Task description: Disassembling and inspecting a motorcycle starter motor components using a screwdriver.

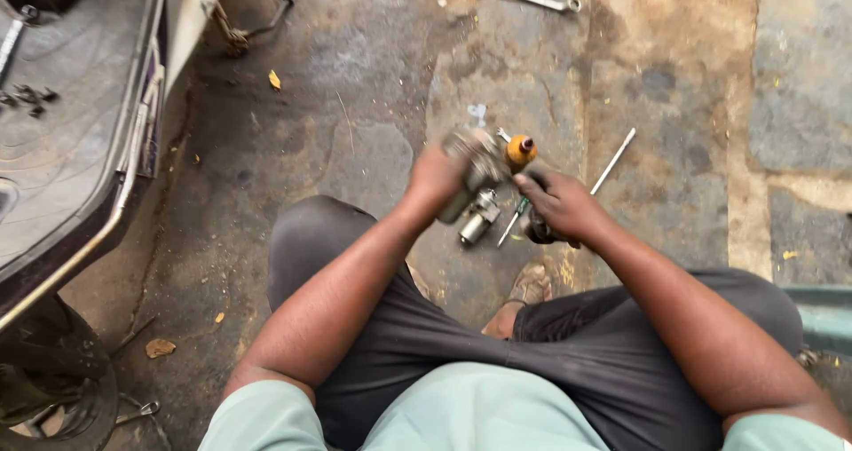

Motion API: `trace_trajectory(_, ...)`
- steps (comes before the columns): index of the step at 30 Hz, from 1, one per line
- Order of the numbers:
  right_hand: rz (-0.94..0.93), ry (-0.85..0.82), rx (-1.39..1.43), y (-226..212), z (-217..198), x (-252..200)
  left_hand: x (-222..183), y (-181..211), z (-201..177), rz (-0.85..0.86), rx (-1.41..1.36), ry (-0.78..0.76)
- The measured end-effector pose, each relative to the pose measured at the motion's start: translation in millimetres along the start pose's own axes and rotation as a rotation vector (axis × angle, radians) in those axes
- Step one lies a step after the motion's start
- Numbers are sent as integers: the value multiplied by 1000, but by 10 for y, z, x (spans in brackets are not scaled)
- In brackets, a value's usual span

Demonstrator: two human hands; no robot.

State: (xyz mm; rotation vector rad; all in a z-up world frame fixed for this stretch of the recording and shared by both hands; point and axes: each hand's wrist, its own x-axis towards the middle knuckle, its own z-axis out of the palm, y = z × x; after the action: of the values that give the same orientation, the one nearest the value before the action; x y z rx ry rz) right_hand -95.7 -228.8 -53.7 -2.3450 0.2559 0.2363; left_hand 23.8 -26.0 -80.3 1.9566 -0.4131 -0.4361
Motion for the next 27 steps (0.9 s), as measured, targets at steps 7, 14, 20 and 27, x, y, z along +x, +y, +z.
trace_trajectory(7, -308, -566, 122, -14, 881, -257, -107, 438, -546, -234, -930, 140)
trace_trajectory(14, -142, -942, -832, 1070, 1216, 706, 81, 214, -593, -351, -1013, 309)
trace_trajectory(20, 370, -504, -674, 3468, 1514, 1036, 202, -482, -348, -414, -922, 472)
trace_trajectory(27, 528, -235, -538, 2604, 1179, 909, 105, -291, -487, -245, -1031, 251)
